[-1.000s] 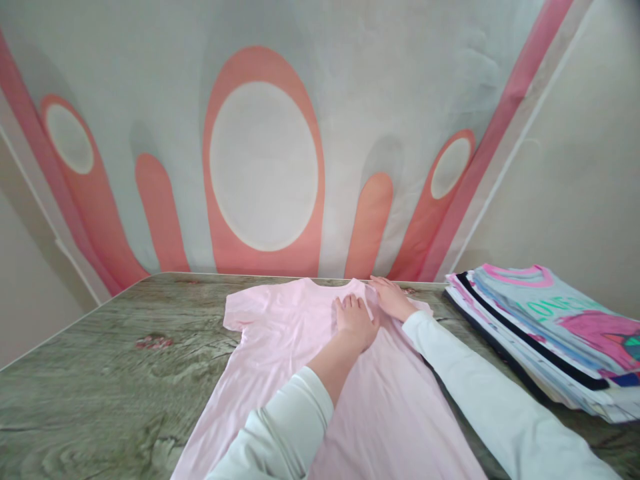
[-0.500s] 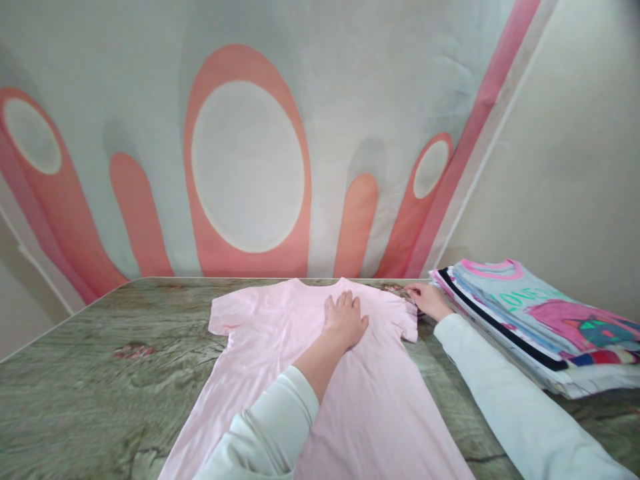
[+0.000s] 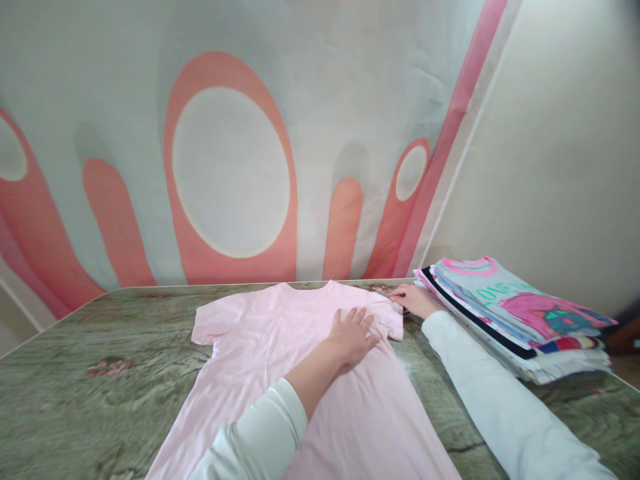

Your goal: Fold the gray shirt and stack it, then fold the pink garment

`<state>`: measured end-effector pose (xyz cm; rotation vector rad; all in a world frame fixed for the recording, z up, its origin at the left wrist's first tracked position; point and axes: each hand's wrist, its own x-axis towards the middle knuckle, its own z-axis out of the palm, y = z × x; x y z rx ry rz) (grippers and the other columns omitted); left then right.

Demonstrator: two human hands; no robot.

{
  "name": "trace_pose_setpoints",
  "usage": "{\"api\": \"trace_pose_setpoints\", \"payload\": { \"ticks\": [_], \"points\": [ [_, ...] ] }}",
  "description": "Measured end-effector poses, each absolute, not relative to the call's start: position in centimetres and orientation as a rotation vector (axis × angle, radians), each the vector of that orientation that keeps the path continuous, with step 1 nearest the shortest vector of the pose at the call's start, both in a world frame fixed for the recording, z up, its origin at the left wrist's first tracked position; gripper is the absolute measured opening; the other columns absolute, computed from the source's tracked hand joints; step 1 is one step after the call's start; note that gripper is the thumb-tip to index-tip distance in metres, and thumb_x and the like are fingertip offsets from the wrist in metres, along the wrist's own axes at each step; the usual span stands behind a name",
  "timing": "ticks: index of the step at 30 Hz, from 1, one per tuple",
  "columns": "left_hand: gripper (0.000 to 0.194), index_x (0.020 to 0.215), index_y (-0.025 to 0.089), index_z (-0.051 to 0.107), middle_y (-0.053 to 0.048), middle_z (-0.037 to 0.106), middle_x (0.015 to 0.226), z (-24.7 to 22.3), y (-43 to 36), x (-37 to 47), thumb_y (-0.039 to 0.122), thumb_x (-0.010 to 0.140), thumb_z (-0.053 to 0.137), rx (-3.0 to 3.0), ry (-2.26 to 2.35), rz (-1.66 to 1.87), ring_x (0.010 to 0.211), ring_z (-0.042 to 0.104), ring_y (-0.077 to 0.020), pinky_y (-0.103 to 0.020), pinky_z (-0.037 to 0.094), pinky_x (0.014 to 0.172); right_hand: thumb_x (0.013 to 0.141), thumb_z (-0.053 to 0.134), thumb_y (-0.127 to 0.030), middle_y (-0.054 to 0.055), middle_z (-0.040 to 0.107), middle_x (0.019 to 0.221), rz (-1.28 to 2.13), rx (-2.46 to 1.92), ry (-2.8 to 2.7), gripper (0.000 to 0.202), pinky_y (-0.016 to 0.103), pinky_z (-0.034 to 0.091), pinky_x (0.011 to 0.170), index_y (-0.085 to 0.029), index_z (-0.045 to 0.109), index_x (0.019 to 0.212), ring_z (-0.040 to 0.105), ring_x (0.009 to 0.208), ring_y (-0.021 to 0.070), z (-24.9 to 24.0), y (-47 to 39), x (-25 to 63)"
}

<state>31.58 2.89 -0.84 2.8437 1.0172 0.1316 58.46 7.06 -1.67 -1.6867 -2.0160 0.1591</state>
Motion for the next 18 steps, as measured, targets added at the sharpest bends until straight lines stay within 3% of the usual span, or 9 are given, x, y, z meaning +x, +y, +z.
{"api": "trace_pose_setpoints", "payload": {
  "ticks": [6, 12, 18],
  "points": [
    [0.060, 0.139, 0.026, 0.024, -0.005, 0.014, 0.149, -0.75, 2.99, 31.69, 0.056, 0.090, 0.011, 2.818, 1.019, 0.106, 0.136, 0.012, -0.0267, -0.057, 0.012, 0.104, 0.078, 0.052, -0.024, 0.007, 0.066, 0.092, 0.060, -1.620, -2.155, 0.024, 0.030, 0.043, 0.079, -0.018, 0.071, 0.091, 0.059, 0.085, 0.0196, -1.03, 6.60, 58.45],
    [0.060, 0.139, 0.026, 0.025, -0.005, 0.016, 0.149, -0.94, 3.05, 31.70, 0.057, 0.089, 0.011, 2.815, 1.021, 0.126, 0.135, 0.013, -0.0270, -0.058, 0.011, 0.104, 0.076, 0.054, -0.025, 0.005, 0.064, 0.087, 0.017, -1.719, -2.102, 0.017, 0.027, 0.043, 0.070, -0.017, 0.069, 0.079, 0.058, 0.073, 0.0154, -1.12, 6.42, 58.70],
    [0.060, 0.138, 0.027, 0.026, -0.005, 0.017, 0.149, -1.29, 3.00, 31.84, 0.058, 0.089, 0.011, 2.831, 1.044, 0.154, 0.135, 0.014, -0.0262, -0.058, 0.012, 0.103, 0.080, 0.052, -0.029, 0.005, 0.065, 0.087, 0.056, -1.731, -2.238, 0.022, 0.027, 0.042, 0.072, -0.020, 0.071, 0.084, 0.058, 0.079, 0.0169, -0.62, 6.28, 58.33]
  ]
}}
